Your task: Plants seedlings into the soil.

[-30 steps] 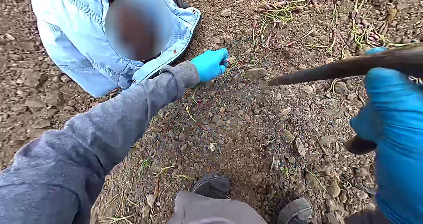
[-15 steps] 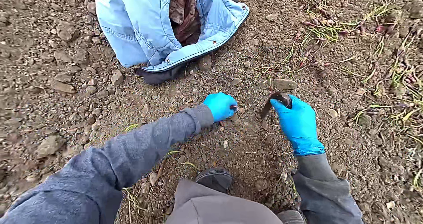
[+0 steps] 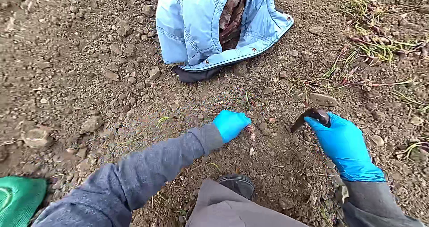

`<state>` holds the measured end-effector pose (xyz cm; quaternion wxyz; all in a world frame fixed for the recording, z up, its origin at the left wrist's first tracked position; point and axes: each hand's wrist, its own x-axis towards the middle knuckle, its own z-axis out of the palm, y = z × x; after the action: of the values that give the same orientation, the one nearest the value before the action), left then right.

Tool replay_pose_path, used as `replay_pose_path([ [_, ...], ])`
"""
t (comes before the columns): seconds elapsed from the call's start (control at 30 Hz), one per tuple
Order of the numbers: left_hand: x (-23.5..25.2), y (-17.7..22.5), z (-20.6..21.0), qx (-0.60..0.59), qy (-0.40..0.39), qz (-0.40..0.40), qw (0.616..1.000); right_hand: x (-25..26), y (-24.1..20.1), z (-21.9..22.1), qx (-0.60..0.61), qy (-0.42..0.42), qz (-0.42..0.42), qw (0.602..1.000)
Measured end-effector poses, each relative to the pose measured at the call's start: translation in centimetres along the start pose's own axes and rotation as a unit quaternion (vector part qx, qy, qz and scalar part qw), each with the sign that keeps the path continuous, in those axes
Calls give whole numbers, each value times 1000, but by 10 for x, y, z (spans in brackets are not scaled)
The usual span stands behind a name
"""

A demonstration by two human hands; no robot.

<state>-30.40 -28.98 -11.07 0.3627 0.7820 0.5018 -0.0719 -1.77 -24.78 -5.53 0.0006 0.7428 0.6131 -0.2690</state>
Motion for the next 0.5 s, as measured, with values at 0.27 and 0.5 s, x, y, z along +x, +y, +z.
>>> replay_pose_path([
  [0.27, -73, -151, -31, -143, 170, -359, 906, -2, -109, -43, -49, -108, -153, 981],
  [0.5, -48, -183, -39, -123, 146, -385, 903, 16, -232, -13, 385, -119, -343, 849],
])
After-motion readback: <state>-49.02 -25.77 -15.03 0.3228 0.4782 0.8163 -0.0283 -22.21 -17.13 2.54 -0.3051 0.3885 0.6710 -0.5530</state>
